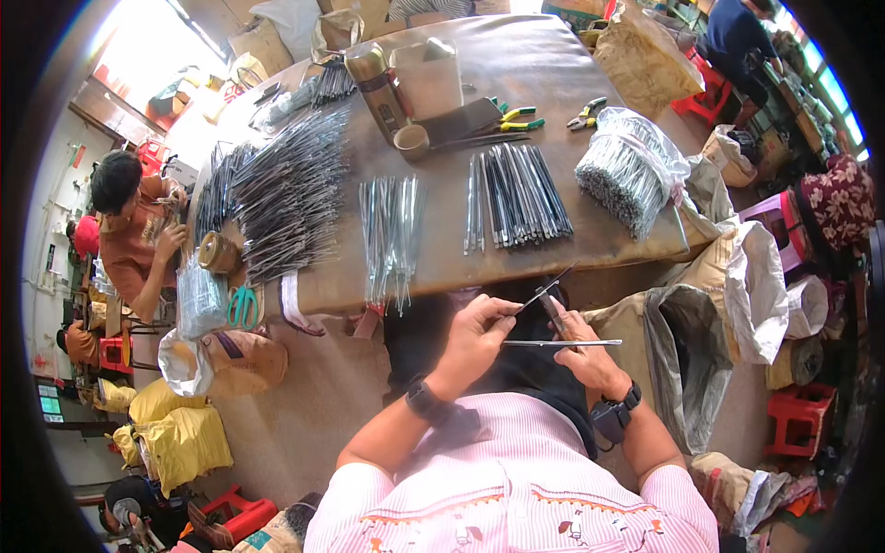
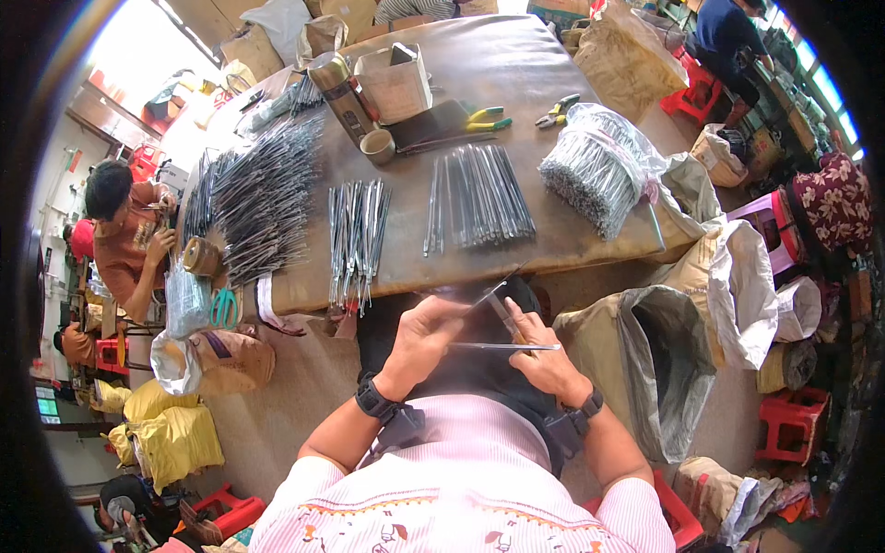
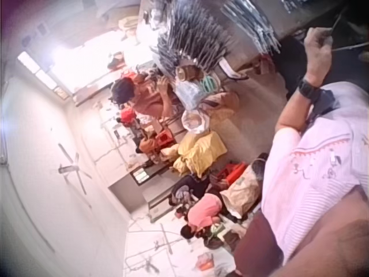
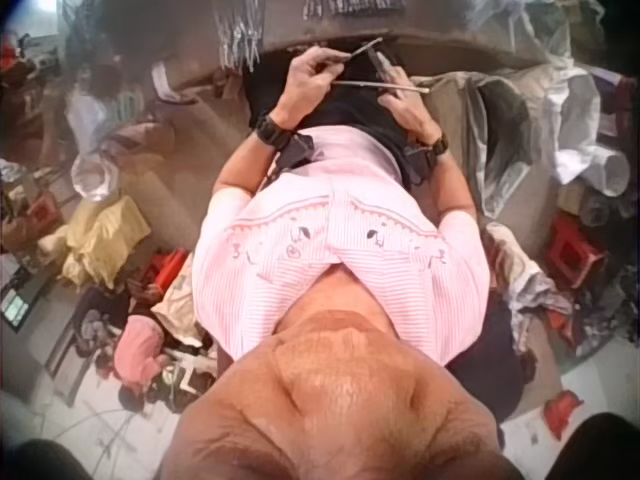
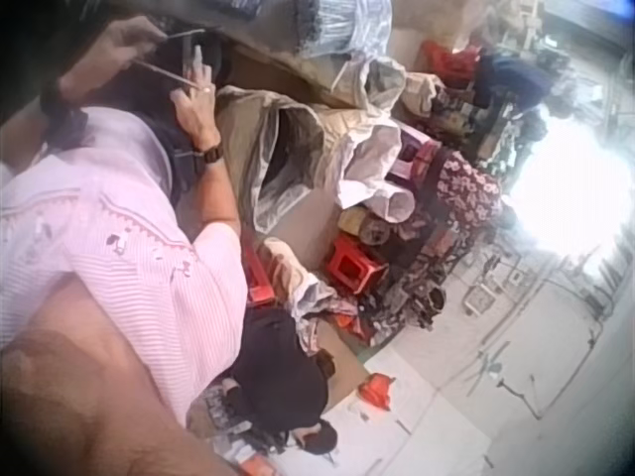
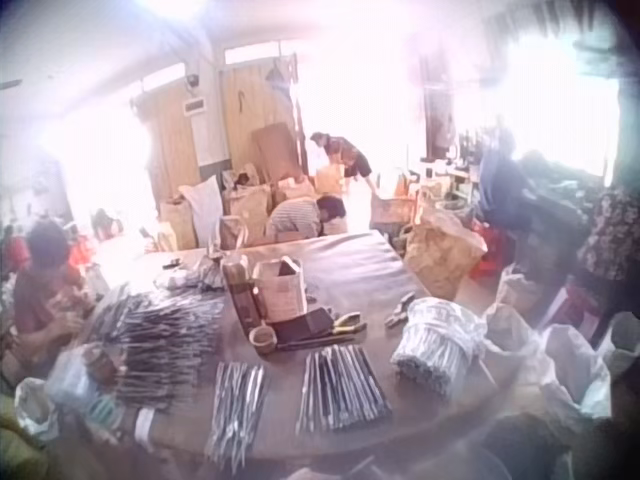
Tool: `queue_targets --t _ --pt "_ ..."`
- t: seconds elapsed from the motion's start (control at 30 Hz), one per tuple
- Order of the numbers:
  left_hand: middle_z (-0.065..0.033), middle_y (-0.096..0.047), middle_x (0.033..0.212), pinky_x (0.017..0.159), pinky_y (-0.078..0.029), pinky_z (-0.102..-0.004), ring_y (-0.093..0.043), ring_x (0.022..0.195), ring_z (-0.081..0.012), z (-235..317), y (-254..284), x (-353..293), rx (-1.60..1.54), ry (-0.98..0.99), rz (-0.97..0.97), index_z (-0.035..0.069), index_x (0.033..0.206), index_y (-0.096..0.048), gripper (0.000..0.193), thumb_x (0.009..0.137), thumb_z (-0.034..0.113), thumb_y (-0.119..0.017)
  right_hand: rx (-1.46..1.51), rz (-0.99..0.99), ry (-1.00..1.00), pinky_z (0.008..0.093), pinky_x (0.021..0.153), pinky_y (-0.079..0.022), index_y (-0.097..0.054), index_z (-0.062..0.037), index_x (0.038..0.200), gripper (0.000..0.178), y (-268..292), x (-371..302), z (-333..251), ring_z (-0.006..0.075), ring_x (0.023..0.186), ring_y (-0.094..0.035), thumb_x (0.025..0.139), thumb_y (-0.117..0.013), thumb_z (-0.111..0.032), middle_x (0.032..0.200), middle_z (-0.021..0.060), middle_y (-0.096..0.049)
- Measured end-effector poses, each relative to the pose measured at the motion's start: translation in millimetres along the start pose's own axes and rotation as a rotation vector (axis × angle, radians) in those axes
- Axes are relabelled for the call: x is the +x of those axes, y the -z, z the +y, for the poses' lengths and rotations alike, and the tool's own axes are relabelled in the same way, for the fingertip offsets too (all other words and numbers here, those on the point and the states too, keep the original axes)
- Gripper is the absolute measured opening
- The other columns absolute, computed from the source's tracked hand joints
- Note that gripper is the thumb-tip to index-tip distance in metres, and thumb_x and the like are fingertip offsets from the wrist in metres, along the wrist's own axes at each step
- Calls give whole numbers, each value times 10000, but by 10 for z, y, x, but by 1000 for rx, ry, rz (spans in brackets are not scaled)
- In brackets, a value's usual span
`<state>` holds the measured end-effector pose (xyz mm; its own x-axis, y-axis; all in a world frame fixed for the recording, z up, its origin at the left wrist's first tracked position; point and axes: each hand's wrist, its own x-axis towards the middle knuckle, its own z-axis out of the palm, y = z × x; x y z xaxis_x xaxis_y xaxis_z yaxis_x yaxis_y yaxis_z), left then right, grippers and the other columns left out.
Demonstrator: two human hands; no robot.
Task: The person repeatedly picks up thin metal rods from a table, uses pliers to cut them, and places the cut pieces back on the table. The task is performed continuously with other workers visible in the background.
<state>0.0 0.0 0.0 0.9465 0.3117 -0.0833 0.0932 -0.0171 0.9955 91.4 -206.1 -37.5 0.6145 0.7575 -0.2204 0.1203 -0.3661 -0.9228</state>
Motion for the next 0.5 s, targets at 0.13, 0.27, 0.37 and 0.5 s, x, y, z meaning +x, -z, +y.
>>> queue_targets --t 0.13,0.27,0.37,0.5 --pt "-31 -552 835 684 -436 -236 -540 753 -103 -24 -25 1 -4 -30 11 15 1014 -681 173 856 -30 -623 -103 14 125 348 835 -431 -289 -131 1495 845 -37 -6 -54 307 875 -497 692 -542 -67 1042 165 -473" --pt "-31 -552 837 689 -440 -234 -540 752 -102 -51 -23 16 -12 8 16 8 1005 -679 164 858 -34 -618 -161 25 113 376 814 -451 -349 -115 1465 789 -36 -25 -127 335 854 -524 700 -528 -49 1042 180 -519" --pt "-31 -557 844 691 -441 -233 -541 755 -103 -76 -21 34 9 -18 23 5 1001 -676 160 860 -38 -613 -145 80 115 388 774 -473 -478 -72 1360 644 -39 -5 -114 348 844 -567 718 -526 -48 1020 199 -582" --pt "-38 -641 935 747 -475 -229 -586 844 -95 -119 -19 28 31 30 0 -2 1030 -678 184 867 -15 -591 -187 158 192 393 723 -488 -572 -23 1186 454 -47 13 -70 356 809 -603 735 -534 -55 950 214 -622"
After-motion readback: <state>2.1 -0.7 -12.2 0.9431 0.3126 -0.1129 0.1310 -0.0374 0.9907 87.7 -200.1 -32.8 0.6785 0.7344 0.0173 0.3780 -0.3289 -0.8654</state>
